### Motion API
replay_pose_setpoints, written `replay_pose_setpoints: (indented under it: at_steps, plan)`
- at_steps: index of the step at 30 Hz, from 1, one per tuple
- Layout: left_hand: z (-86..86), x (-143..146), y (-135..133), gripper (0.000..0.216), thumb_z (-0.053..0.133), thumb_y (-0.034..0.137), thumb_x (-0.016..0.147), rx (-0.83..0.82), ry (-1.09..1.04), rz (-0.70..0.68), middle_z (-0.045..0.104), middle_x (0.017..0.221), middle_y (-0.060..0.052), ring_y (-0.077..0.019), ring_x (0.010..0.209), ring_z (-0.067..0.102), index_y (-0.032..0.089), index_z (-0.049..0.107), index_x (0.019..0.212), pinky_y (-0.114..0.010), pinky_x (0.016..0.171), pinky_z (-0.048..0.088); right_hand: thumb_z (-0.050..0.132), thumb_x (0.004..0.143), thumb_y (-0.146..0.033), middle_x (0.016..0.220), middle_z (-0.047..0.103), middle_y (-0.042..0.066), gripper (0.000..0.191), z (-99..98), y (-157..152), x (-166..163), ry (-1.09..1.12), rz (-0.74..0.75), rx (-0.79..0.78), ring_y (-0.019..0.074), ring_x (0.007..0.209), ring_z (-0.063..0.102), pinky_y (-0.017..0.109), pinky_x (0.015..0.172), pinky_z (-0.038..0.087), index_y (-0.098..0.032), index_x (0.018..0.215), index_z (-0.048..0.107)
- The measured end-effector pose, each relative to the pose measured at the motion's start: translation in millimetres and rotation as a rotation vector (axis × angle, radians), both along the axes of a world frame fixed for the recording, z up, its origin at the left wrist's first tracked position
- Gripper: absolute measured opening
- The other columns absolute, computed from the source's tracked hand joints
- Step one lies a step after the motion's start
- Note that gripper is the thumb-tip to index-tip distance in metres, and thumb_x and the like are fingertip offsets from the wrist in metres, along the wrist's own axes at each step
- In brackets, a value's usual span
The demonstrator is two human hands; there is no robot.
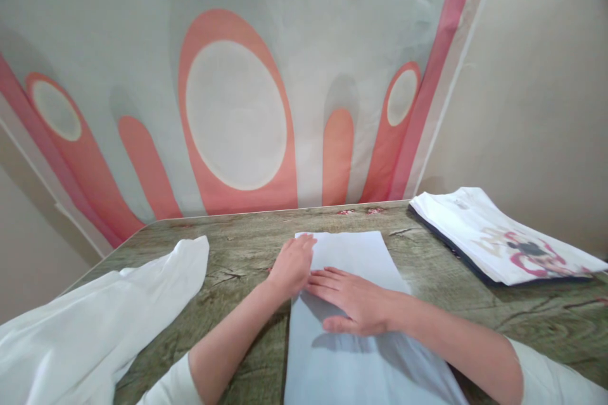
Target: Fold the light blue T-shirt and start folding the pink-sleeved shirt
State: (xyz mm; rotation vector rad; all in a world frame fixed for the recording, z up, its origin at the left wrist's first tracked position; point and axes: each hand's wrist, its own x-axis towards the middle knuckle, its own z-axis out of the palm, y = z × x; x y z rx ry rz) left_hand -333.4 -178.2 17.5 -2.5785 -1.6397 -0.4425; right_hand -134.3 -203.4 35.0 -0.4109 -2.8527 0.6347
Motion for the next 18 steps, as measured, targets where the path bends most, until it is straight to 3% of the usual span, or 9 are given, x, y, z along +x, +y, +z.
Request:
replay_pose_setpoints:
  at_steps: [3, 6, 13, 18]
  plan:
    - [-2.1, 15.0, -39.2, 0.048, 0.020, 0.035, 0.097, -0.091, 0.063, -0.056, 0.029, 0.146, -0.011, -0.0203, 0.135, 0.023, 0.013, 0.031, 0.138, -0.040, 0.109, 0.019, 0.044, 0.086, -0.054, 0.147, 0.025, 0.012, 0.071, -8.0, 5.5, 16.7, -0.011, -0.041, 0.028, 0.0245, 0.135, 0.021, 0.046, 0.111, 0.014, -0.017, 0.143, 0.024]
    - [-2.6, 17.9, -59.1, 0.061, 0.019, 0.052, 0.094, -0.202, 0.097, -0.068, 0.019, 0.149, -0.010, -0.0225, 0.137, 0.015, 0.014, 0.022, 0.142, -0.042, 0.110, 0.017, 0.038, 0.089, -0.054, 0.149, 0.022, 0.009, 0.068, -20.9, 26.3, 31.9, -0.038, -0.131, 0.071, 0.0224, 0.136, 0.018, 0.044, 0.112, 0.011, -0.019, 0.144, 0.021]
    - [1.1, 15.2, -59.4, 0.069, 0.015, 0.059, 0.091, -0.269, 0.139, -0.066, 0.011, 0.151, -0.009, -0.0252, 0.138, 0.010, 0.016, 0.018, 0.144, -0.045, 0.110, 0.013, 0.020, 0.090, -0.058, 0.148, 0.024, 0.007, 0.067, -51.8, 101.7, 71.2, -0.168, -0.568, 0.168, 0.0223, 0.137, 0.017, 0.045, 0.111, 0.011, -0.018, 0.143, 0.024]
    - [-3.6, 2.8, -48.3, 0.068, 0.021, 0.060, 0.091, -0.247, 0.131, -0.035, 0.014, 0.150, -0.009, -0.0250, 0.138, 0.011, 0.017, 0.020, 0.143, -0.046, 0.110, 0.013, 0.020, 0.090, -0.056, 0.147, 0.027, 0.007, 0.065, -71.9, 126.5, 93.9, -0.171, -0.878, 0.210, 0.0250, 0.136, 0.020, 0.047, 0.110, 0.015, -0.016, 0.141, 0.031]
